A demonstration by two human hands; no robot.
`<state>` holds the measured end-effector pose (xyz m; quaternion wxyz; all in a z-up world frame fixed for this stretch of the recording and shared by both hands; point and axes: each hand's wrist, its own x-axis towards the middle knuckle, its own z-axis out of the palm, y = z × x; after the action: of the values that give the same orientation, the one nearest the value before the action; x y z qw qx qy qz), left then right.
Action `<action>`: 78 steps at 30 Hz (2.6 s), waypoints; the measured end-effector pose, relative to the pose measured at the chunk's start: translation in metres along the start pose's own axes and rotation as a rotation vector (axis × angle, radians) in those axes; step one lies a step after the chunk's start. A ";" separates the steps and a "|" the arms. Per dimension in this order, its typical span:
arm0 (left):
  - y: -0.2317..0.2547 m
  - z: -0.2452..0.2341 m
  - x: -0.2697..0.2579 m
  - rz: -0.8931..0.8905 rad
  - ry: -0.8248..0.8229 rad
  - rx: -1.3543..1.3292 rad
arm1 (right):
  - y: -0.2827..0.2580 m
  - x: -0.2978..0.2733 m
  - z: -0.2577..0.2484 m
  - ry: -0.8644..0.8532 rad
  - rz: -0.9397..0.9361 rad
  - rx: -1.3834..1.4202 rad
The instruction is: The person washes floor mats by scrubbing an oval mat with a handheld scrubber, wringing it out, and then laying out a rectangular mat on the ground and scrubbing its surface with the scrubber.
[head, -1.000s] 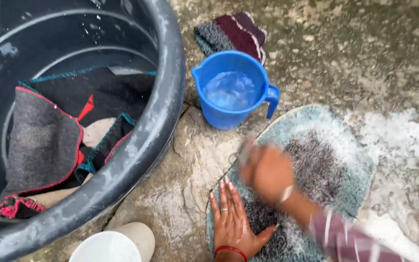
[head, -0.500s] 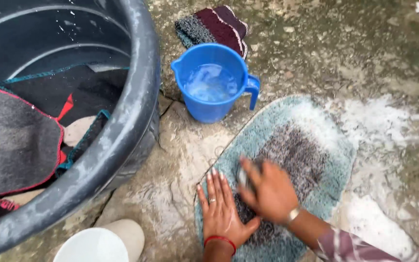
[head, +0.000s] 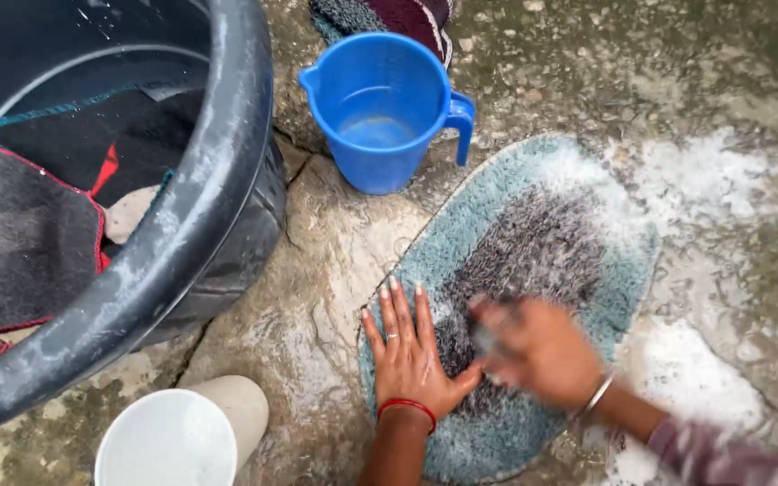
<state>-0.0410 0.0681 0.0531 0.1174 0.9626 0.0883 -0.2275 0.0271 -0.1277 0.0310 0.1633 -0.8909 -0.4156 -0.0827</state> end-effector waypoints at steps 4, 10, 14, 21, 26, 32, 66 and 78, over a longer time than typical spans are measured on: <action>-0.013 0.050 0.005 0.145 0.524 -0.075 | 0.141 -0.001 0.002 -0.268 0.502 -0.027; -0.014 0.060 0.012 0.231 0.785 -0.062 | 0.154 0.000 -0.013 -0.097 1.095 0.036; -0.009 0.042 0.017 0.098 0.632 -0.194 | 0.173 -0.041 0.006 0.096 1.218 0.189; 0.000 -0.020 0.062 -0.321 0.343 -0.340 | 0.193 -0.004 -0.026 0.051 1.365 0.679; -0.009 -0.033 0.099 -0.294 0.113 -0.411 | 0.213 0.018 -0.028 -0.163 1.567 1.117; 0.016 -0.055 0.102 -0.104 0.249 -0.395 | 0.222 0.034 -0.110 -0.170 1.505 1.307; 0.079 0.018 0.055 0.235 0.131 0.168 | 0.105 -0.064 -0.024 -0.064 0.439 -0.106; 0.074 0.022 0.057 0.261 0.141 0.074 | 0.118 -0.050 -0.004 -0.090 0.182 0.174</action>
<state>0.0165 -0.0018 0.0217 0.1037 0.9832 -0.0378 -0.1454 0.0856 -0.2360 -0.0060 0.2279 -0.9102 -0.3456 0.0089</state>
